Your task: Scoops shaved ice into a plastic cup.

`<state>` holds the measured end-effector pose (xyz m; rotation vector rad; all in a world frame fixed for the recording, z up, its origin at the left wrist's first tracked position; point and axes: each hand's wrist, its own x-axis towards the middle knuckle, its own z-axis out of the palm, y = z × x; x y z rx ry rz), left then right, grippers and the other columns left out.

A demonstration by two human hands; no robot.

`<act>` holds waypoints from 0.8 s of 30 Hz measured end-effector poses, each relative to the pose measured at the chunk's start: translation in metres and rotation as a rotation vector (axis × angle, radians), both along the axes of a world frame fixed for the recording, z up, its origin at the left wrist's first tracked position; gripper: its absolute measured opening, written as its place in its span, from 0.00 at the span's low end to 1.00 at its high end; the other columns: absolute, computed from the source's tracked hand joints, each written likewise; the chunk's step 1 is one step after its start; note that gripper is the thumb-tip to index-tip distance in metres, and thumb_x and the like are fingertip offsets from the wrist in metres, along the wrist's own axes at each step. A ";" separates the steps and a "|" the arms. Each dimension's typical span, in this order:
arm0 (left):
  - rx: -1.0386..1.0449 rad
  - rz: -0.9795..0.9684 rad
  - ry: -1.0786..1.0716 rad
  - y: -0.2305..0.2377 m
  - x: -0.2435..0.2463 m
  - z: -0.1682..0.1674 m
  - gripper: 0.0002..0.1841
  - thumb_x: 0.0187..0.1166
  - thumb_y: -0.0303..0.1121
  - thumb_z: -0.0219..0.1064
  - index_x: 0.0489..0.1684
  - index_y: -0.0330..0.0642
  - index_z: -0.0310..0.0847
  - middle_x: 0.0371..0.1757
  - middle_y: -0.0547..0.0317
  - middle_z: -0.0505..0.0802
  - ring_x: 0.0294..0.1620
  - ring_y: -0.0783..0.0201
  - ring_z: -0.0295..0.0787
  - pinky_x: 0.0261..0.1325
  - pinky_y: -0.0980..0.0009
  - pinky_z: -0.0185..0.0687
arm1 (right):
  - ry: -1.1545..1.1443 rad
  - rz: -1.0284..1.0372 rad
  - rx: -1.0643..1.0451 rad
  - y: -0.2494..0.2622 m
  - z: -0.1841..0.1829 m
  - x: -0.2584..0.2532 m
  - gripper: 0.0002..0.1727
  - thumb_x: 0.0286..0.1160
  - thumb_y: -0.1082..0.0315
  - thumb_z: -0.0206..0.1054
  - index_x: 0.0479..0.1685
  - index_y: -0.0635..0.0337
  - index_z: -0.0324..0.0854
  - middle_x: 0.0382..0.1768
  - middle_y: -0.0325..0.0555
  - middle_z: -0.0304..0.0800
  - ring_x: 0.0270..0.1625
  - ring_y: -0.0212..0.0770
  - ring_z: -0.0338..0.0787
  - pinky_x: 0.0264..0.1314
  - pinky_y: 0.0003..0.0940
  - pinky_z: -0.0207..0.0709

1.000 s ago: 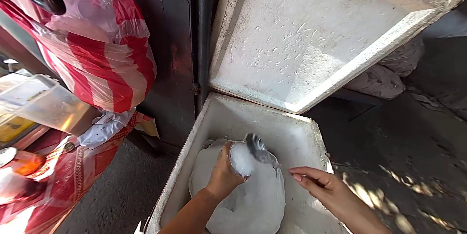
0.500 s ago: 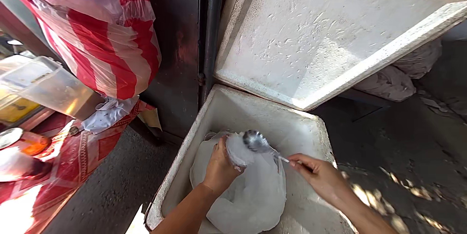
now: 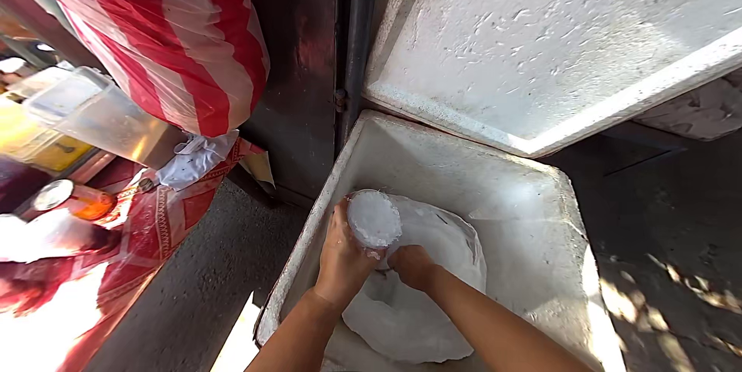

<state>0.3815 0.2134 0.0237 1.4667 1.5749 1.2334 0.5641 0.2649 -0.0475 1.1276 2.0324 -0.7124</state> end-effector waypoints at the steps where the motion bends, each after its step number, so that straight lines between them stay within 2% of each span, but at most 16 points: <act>1: 0.003 -0.002 -0.001 0.000 0.000 0.000 0.57 0.49 0.44 0.90 0.85 0.36 0.58 0.73 0.44 0.83 0.75 0.58 0.81 0.78 0.58 0.78 | -0.025 0.033 -0.037 0.002 0.002 0.001 0.15 0.84 0.71 0.58 0.61 0.65 0.85 0.64 0.67 0.86 0.70 0.69 0.83 0.65 0.71 0.72; 3: 0.010 -0.009 -0.004 0.000 0.001 0.000 0.57 0.50 0.44 0.90 0.85 0.37 0.58 0.74 0.45 0.83 0.74 0.58 0.82 0.78 0.58 0.78 | -0.029 0.059 -0.090 0.012 0.013 0.011 0.16 0.85 0.64 0.59 0.60 0.60 0.88 0.64 0.65 0.87 0.70 0.69 0.83 0.65 0.74 0.71; 5: 0.008 -0.009 0.000 0.000 0.001 0.001 0.57 0.50 0.43 0.90 0.85 0.37 0.58 0.74 0.44 0.83 0.74 0.58 0.82 0.78 0.59 0.79 | 0.065 0.033 -0.137 0.024 0.028 0.030 0.16 0.86 0.60 0.61 0.59 0.54 0.91 0.61 0.60 0.90 0.69 0.65 0.85 0.68 0.74 0.69; 7: 0.000 -0.004 0.004 0.001 0.001 0.002 0.57 0.50 0.44 0.90 0.86 0.36 0.57 0.74 0.43 0.82 0.75 0.57 0.81 0.78 0.58 0.78 | 0.175 -0.037 -0.174 0.033 0.047 0.050 0.16 0.86 0.60 0.61 0.59 0.54 0.91 0.53 0.59 0.93 0.58 0.60 0.89 0.65 0.67 0.73; 8: -0.001 0.004 0.000 0.001 0.001 0.002 0.58 0.50 0.44 0.90 0.86 0.36 0.57 0.75 0.42 0.82 0.75 0.57 0.81 0.78 0.58 0.78 | 0.207 -0.101 -0.195 0.036 0.058 0.058 0.16 0.87 0.60 0.60 0.60 0.55 0.91 0.47 0.57 0.93 0.47 0.55 0.89 0.57 0.60 0.76; 9: 0.004 0.013 -0.011 0.001 0.001 0.002 0.58 0.50 0.44 0.90 0.86 0.35 0.57 0.75 0.41 0.82 0.76 0.56 0.81 0.79 0.59 0.77 | 0.244 -0.184 -0.222 0.037 0.069 0.067 0.16 0.87 0.60 0.60 0.61 0.54 0.90 0.39 0.53 0.91 0.36 0.46 0.84 0.46 0.50 0.76; 10: 0.014 0.024 -0.022 0.002 0.001 0.002 0.59 0.49 0.44 0.90 0.86 0.33 0.57 0.75 0.40 0.82 0.76 0.55 0.80 0.80 0.59 0.76 | 0.293 -0.287 -0.254 0.037 0.079 0.078 0.16 0.87 0.59 0.61 0.61 0.54 0.89 0.31 0.45 0.85 0.26 0.37 0.75 0.34 0.39 0.70; 11: 0.020 0.035 -0.030 0.002 0.001 0.003 0.59 0.48 0.44 0.90 0.85 0.33 0.56 0.75 0.39 0.81 0.77 0.55 0.79 0.80 0.59 0.75 | 0.351 -0.406 -0.298 0.035 0.088 0.089 0.15 0.87 0.60 0.60 0.62 0.53 0.87 0.26 0.38 0.78 0.20 0.30 0.67 0.25 0.30 0.62; 13: 0.044 0.060 -0.041 0.003 0.001 0.003 0.60 0.48 0.44 0.90 0.85 0.30 0.56 0.76 0.37 0.80 0.78 0.54 0.78 0.81 0.60 0.74 | 0.492 -0.628 -0.349 0.029 0.104 0.115 0.14 0.87 0.62 0.59 0.61 0.52 0.86 0.20 0.29 0.71 0.14 0.24 0.61 0.16 0.21 0.55; 16: 0.034 0.070 -0.059 0.005 0.002 0.002 0.60 0.47 0.45 0.90 0.85 0.29 0.56 0.76 0.36 0.80 0.78 0.55 0.78 0.81 0.61 0.74 | 0.657 -0.860 -0.225 0.010 0.130 0.138 0.13 0.88 0.65 0.57 0.61 0.51 0.85 0.20 0.27 0.69 0.13 0.22 0.58 0.14 0.18 0.52; 19: -0.091 -0.013 -0.010 0.003 0.004 0.003 0.61 0.48 0.48 0.90 0.85 0.30 0.56 0.76 0.37 0.80 0.78 0.53 0.79 0.82 0.59 0.74 | 0.787 -1.026 0.063 -0.019 0.153 0.128 0.15 0.88 0.67 0.56 0.63 0.54 0.85 0.23 0.29 0.74 0.15 0.23 0.62 0.15 0.20 0.54; 21: -0.190 -0.089 0.011 0.002 0.008 0.006 0.62 0.49 0.49 0.89 0.87 0.30 0.54 0.76 0.38 0.81 0.77 0.52 0.80 0.81 0.57 0.74 | 0.860 -1.050 0.291 -0.041 0.155 0.111 0.16 0.87 0.67 0.57 0.65 0.55 0.86 0.25 0.31 0.77 0.18 0.25 0.67 0.18 0.22 0.60; 24: -0.307 -0.169 -0.064 0.003 0.013 0.008 0.63 0.49 0.48 0.89 0.88 0.31 0.50 0.77 0.37 0.80 0.77 0.53 0.80 0.81 0.59 0.75 | 0.936 -0.940 0.638 -0.079 0.141 0.073 0.19 0.84 0.69 0.57 0.67 0.60 0.86 0.30 0.41 0.87 0.26 0.31 0.80 0.31 0.30 0.76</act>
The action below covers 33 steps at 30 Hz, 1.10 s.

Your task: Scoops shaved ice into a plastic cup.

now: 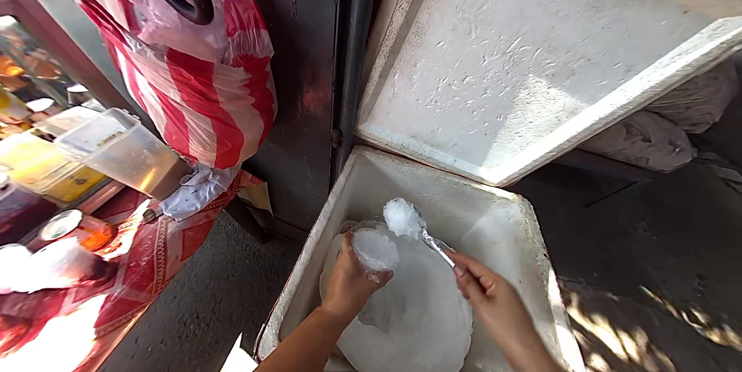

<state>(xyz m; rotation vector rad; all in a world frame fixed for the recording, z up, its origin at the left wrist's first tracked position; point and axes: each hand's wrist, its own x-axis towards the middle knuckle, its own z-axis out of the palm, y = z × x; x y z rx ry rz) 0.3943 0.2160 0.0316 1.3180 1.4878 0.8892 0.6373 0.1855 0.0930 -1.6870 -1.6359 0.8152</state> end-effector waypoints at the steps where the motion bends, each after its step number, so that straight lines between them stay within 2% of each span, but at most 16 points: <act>1: -0.007 -0.009 -0.017 0.000 0.002 -0.001 0.64 0.49 0.48 0.90 0.88 0.31 0.50 0.76 0.38 0.80 0.77 0.54 0.80 0.80 0.60 0.75 | -0.036 0.028 0.099 -0.013 -0.010 -0.011 0.20 0.82 0.72 0.57 0.68 0.63 0.85 0.33 0.47 0.90 0.29 0.36 0.85 0.35 0.35 0.81; 4: 0.072 -0.002 -0.101 -0.001 0.004 -0.005 0.62 0.48 0.42 0.91 0.86 0.26 0.50 0.75 0.39 0.81 0.77 0.59 0.80 0.81 0.66 0.73 | -0.177 0.161 0.268 -0.046 -0.034 -0.032 0.21 0.81 0.77 0.58 0.71 0.68 0.82 0.39 0.62 0.89 0.37 0.53 0.90 0.43 0.48 0.86; 5: 0.104 -0.014 -0.118 -0.002 0.004 -0.006 0.62 0.49 0.40 0.90 0.86 0.24 0.49 0.77 0.38 0.79 0.79 0.60 0.77 0.83 0.69 0.70 | -0.205 0.174 0.290 -0.052 -0.039 -0.036 0.22 0.81 0.77 0.57 0.72 0.69 0.81 0.41 0.64 0.88 0.39 0.55 0.90 0.46 0.49 0.86; 8: 0.174 -0.020 -0.080 -0.001 0.004 -0.006 0.61 0.47 0.40 0.91 0.84 0.24 0.53 0.78 0.37 0.78 0.79 0.60 0.77 0.82 0.70 0.71 | -0.202 0.140 0.356 -0.053 -0.042 -0.032 0.21 0.82 0.78 0.55 0.71 0.71 0.82 0.42 0.65 0.86 0.40 0.52 0.88 0.47 0.41 0.85; 11: 0.154 -0.015 -0.106 0.000 0.003 -0.009 0.63 0.45 0.40 0.91 0.86 0.24 0.51 0.78 0.37 0.78 0.79 0.60 0.77 0.82 0.69 0.71 | -0.176 0.135 0.417 -0.048 -0.039 -0.024 0.21 0.83 0.76 0.54 0.71 0.72 0.81 0.41 0.62 0.85 0.40 0.45 0.86 0.47 0.31 0.82; 13: 0.134 -0.015 -0.125 0.001 0.002 -0.008 0.63 0.45 0.39 0.91 0.86 0.26 0.50 0.77 0.39 0.80 0.78 0.61 0.78 0.81 0.68 0.72 | -0.171 0.201 0.400 -0.049 -0.041 -0.023 0.21 0.84 0.76 0.54 0.72 0.71 0.81 0.42 0.63 0.85 0.42 0.47 0.87 0.49 0.34 0.84; 14: 0.137 -0.013 -0.135 0.001 0.002 -0.007 0.63 0.45 0.38 0.91 0.85 0.26 0.51 0.75 0.40 0.81 0.76 0.62 0.80 0.80 0.69 0.74 | -0.181 0.234 0.381 -0.049 -0.044 -0.023 0.21 0.83 0.77 0.55 0.72 0.70 0.81 0.43 0.64 0.85 0.43 0.51 0.88 0.50 0.39 0.85; 17: 0.160 -0.026 -0.172 -0.001 0.000 -0.010 0.63 0.45 0.39 0.91 0.85 0.25 0.50 0.75 0.41 0.81 0.76 0.65 0.80 0.80 0.72 0.73 | -0.275 0.275 0.377 -0.050 -0.056 -0.022 0.25 0.76 0.83 0.56 0.72 0.67 0.83 0.42 0.65 0.88 0.44 0.59 0.90 0.51 0.49 0.85; 24: 0.172 -0.085 -0.259 -0.002 -0.004 -0.006 0.61 0.44 0.36 0.91 0.84 0.25 0.52 0.72 0.45 0.84 0.73 0.68 0.82 0.78 0.74 0.76 | -0.485 0.317 0.508 -0.037 -0.061 -0.012 0.31 0.63 0.89 0.58 0.69 0.64 0.85 0.38 0.58 0.90 0.39 0.58 0.91 0.43 0.48 0.85; 27: 0.132 -0.122 -0.392 -0.002 -0.005 0.003 0.59 0.44 0.29 0.90 0.83 0.26 0.51 0.70 0.46 0.84 0.71 0.70 0.83 0.75 0.77 0.77 | -0.548 0.337 0.576 -0.030 -0.066 -0.005 0.33 0.58 0.89 0.60 0.70 0.61 0.85 0.36 0.56 0.90 0.37 0.56 0.89 0.40 0.45 0.84; 29: 0.113 -0.131 -0.456 -0.002 -0.006 0.004 0.60 0.45 0.27 0.89 0.83 0.26 0.49 0.71 0.46 0.83 0.71 0.69 0.82 0.75 0.76 0.77 | -0.526 0.331 0.588 -0.029 -0.064 -0.004 0.32 0.60 0.88 0.59 0.70 0.62 0.85 0.37 0.56 0.90 0.38 0.56 0.90 0.41 0.45 0.84; 31: 0.118 -0.135 -0.489 -0.003 -0.005 0.004 0.60 0.46 0.27 0.89 0.84 0.26 0.48 0.71 0.45 0.82 0.72 0.68 0.82 0.76 0.75 0.77 | -0.422 0.303 0.550 -0.028 -0.056 -0.003 0.27 0.70 0.85 0.56 0.70 0.64 0.84 0.40 0.60 0.90 0.42 0.57 0.91 0.47 0.47 0.86; 33: 0.121 -0.144 -0.464 -0.003 -0.004 0.007 0.61 0.45 0.28 0.89 0.85 0.26 0.48 0.73 0.44 0.81 0.73 0.68 0.81 0.77 0.76 0.76 | -0.306 0.265 0.514 -0.030 -0.050 -0.002 0.22 0.80 0.80 0.53 0.70 0.69 0.82 0.42 0.64 0.89 0.43 0.55 0.91 0.51 0.43 0.85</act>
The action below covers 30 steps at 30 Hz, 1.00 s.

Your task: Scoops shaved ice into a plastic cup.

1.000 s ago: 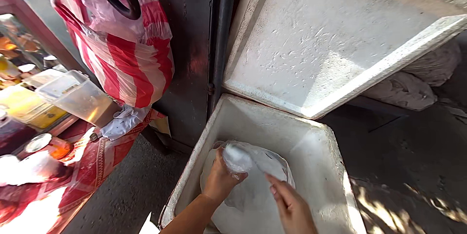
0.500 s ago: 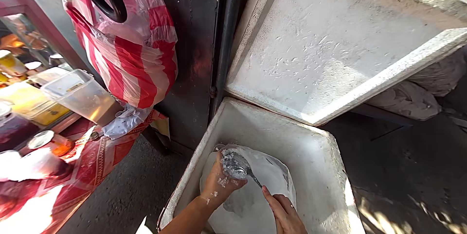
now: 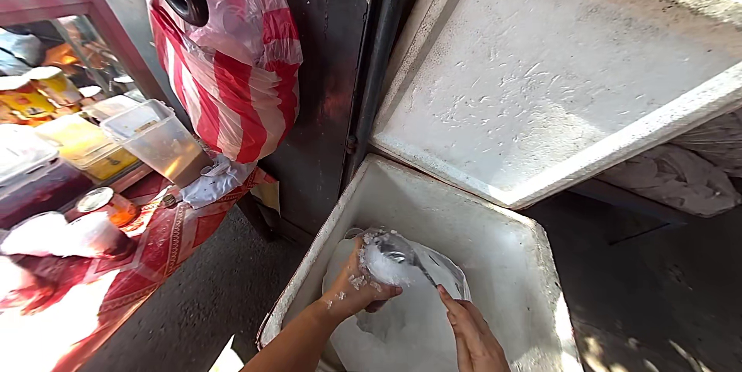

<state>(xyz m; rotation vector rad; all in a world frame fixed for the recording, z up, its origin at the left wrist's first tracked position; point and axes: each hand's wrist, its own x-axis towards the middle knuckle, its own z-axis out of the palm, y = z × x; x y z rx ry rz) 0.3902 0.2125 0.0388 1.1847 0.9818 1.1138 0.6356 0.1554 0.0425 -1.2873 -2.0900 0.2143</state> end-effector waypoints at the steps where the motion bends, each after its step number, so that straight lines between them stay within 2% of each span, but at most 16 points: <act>1: 0.000 0.001 0.007 0.000 0.000 0.001 0.61 0.45 0.28 0.89 0.84 0.26 0.48 0.73 0.44 0.81 0.73 0.69 0.81 0.77 0.76 0.76 | 0.029 0.000 -0.016 -0.002 0.000 0.000 0.22 0.83 0.78 0.52 0.71 0.70 0.81 0.42 0.64 0.88 0.43 0.53 0.90 0.52 0.41 0.84; 2: 0.010 0.005 0.005 0.000 0.000 0.000 0.60 0.44 0.27 0.89 0.84 0.26 0.49 0.73 0.44 0.81 0.73 0.69 0.81 0.77 0.76 0.76 | 0.032 0.006 -0.024 -0.004 -0.001 0.001 0.22 0.82 0.78 0.52 0.71 0.70 0.82 0.41 0.64 0.88 0.43 0.53 0.89 0.52 0.40 0.84; 5: 0.049 0.015 0.017 0.000 0.001 -0.004 0.61 0.43 0.28 0.90 0.83 0.25 0.49 0.72 0.44 0.82 0.73 0.68 0.82 0.77 0.76 0.76 | -0.011 0.042 -0.061 -0.009 -0.006 -0.002 0.23 0.78 0.82 0.55 0.70 0.69 0.83 0.42 0.64 0.89 0.44 0.58 0.90 0.51 0.47 0.85; 8: 0.089 0.021 0.058 0.000 0.002 -0.007 0.61 0.42 0.30 0.91 0.83 0.24 0.50 0.73 0.44 0.82 0.74 0.69 0.81 0.78 0.76 0.75 | -0.057 0.044 -0.068 -0.011 -0.012 -0.003 0.25 0.74 0.85 0.55 0.71 0.69 0.82 0.42 0.64 0.90 0.44 0.60 0.91 0.50 0.49 0.86; 10: 0.049 0.006 0.067 0.000 0.002 -0.005 0.61 0.43 0.30 0.91 0.83 0.26 0.50 0.73 0.45 0.81 0.73 0.70 0.81 0.78 0.77 0.75 | -0.041 0.038 -0.080 -0.010 -0.011 -0.001 0.25 0.75 0.84 0.55 0.70 0.69 0.83 0.43 0.65 0.90 0.44 0.60 0.92 0.50 0.49 0.86; 12: 0.024 0.000 0.049 0.001 0.002 -0.002 0.60 0.44 0.30 0.90 0.83 0.27 0.50 0.74 0.45 0.81 0.74 0.69 0.80 0.77 0.77 0.75 | 0.026 0.037 -0.090 -0.006 -0.003 0.005 0.22 0.81 0.79 0.54 0.71 0.69 0.82 0.43 0.64 0.90 0.44 0.55 0.91 0.52 0.45 0.85; 14: 0.029 -0.005 0.035 0.003 0.001 -0.002 0.62 0.44 0.30 0.90 0.86 0.27 0.47 0.77 0.42 0.77 0.77 0.66 0.77 0.79 0.75 0.74 | 0.093 0.029 -0.071 -0.002 0.002 0.009 0.21 0.86 0.75 0.52 0.72 0.71 0.80 0.43 0.63 0.88 0.44 0.48 0.89 0.53 0.36 0.84; 16: 0.019 -0.018 0.028 0.003 0.002 -0.002 0.64 0.43 0.29 0.90 0.87 0.28 0.46 0.79 0.41 0.76 0.78 0.65 0.77 0.79 0.74 0.74 | 0.128 0.016 -0.066 -0.001 0.000 0.011 0.21 0.88 0.72 0.52 0.73 0.72 0.78 0.42 0.61 0.87 0.43 0.44 0.87 0.52 0.31 0.82; 20: -0.010 -0.013 0.030 0.004 0.003 -0.001 0.72 0.40 0.29 0.91 0.91 0.32 0.33 0.82 0.38 0.73 0.80 0.62 0.76 0.79 0.71 0.76 | 0.141 0.036 -0.143 -0.008 -0.011 0.011 0.21 0.85 0.75 0.53 0.73 0.73 0.79 0.41 0.62 0.88 0.42 0.47 0.88 0.52 0.36 0.83; 22: -0.018 -0.023 0.014 0.004 0.003 0.000 0.75 0.40 0.28 0.91 0.92 0.35 0.28 0.83 0.38 0.70 0.81 0.62 0.75 0.80 0.71 0.75 | 0.166 0.034 -0.138 -0.008 -0.009 0.013 0.21 0.88 0.74 0.52 0.73 0.72 0.78 0.41 0.61 0.87 0.42 0.42 0.87 0.52 0.31 0.82; 24: -0.016 -0.029 0.035 0.004 0.002 0.000 0.75 0.40 0.29 0.91 0.92 0.35 0.28 0.84 0.38 0.70 0.81 0.63 0.75 0.80 0.71 0.75 | 0.185 0.047 -0.118 -0.008 -0.004 0.014 0.21 0.90 0.71 0.51 0.73 0.72 0.78 0.41 0.59 0.85 0.42 0.39 0.85 0.52 0.26 0.80; 26: -0.012 -0.041 0.029 0.004 0.003 0.000 0.75 0.40 0.29 0.91 0.92 0.34 0.28 0.83 0.37 0.71 0.80 0.63 0.76 0.79 0.71 0.75 | 0.148 0.074 -0.115 -0.012 -0.002 0.016 0.20 0.88 0.74 0.52 0.72 0.70 0.79 0.42 0.61 0.86 0.44 0.44 0.87 0.54 0.31 0.82; 28: -0.015 -0.061 0.016 0.004 0.004 0.002 0.75 0.39 0.27 0.91 0.92 0.34 0.29 0.81 0.38 0.73 0.78 0.64 0.78 0.78 0.72 0.78 | 0.066 0.078 -0.107 -0.016 -0.005 0.017 0.22 0.81 0.79 0.54 0.71 0.67 0.82 0.43 0.63 0.88 0.46 0.52 0.90 0.54 0.41 0.84; 30: -0.003 -0.092 0.019 0.003 0.004 0.003 0.74 0.40 0.26 0.90 0.92 0.33 0.29 0.82 0.38 0.72 0.78 0.64 0.78 0.78 0.73 0.77 | -0.014 0.064 -0.064 -0.019 -0.010 0.019 0.25 0.75 0.83 0.54 0.71 0.65 0.84 0.42 0.62 0.89 0.45 0.56 0.90 0.53 0.45 0.84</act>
